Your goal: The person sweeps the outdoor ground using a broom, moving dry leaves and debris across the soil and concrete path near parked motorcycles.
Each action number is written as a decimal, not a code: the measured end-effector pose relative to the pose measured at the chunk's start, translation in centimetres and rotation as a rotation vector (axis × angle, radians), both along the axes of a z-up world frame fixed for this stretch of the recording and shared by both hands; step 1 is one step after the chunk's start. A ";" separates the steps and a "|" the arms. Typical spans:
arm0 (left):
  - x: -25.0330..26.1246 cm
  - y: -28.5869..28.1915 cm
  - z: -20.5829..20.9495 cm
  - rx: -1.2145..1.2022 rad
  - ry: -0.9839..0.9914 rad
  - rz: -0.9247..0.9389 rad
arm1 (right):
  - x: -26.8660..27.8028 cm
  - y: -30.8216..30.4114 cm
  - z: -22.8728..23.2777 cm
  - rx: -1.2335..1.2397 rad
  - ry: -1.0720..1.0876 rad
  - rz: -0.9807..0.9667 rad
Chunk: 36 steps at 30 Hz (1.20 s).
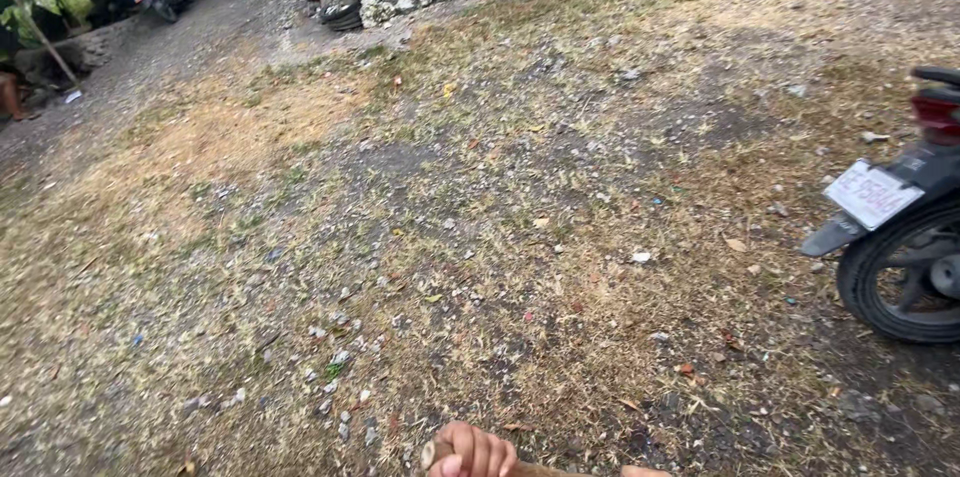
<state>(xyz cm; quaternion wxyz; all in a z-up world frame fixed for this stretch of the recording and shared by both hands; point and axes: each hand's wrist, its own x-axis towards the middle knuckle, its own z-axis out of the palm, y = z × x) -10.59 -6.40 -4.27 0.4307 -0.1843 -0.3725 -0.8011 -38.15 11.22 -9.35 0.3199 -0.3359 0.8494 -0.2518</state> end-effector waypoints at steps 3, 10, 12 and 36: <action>4.3 -2.5 -1.7 -0.163 0.057 -0.159 | 3.7 -3.0 0.5 0.018 -0.015 0.097; 15.1 -2.9 -0.1 0.464 -0.402 0.494 | 12.8 -8.7 3.4 0.047 -0.035 0.348; 16.5 -2.5 1.4 0.574 -0.352 0.696 | 14.9 -11.0 4.6 0.041 -0.025 0.432; 19.9 2.8 10.7 -0.134 -0.757 1.214 | 31.5 -34.5 0.4 -0.437 0.042 1.270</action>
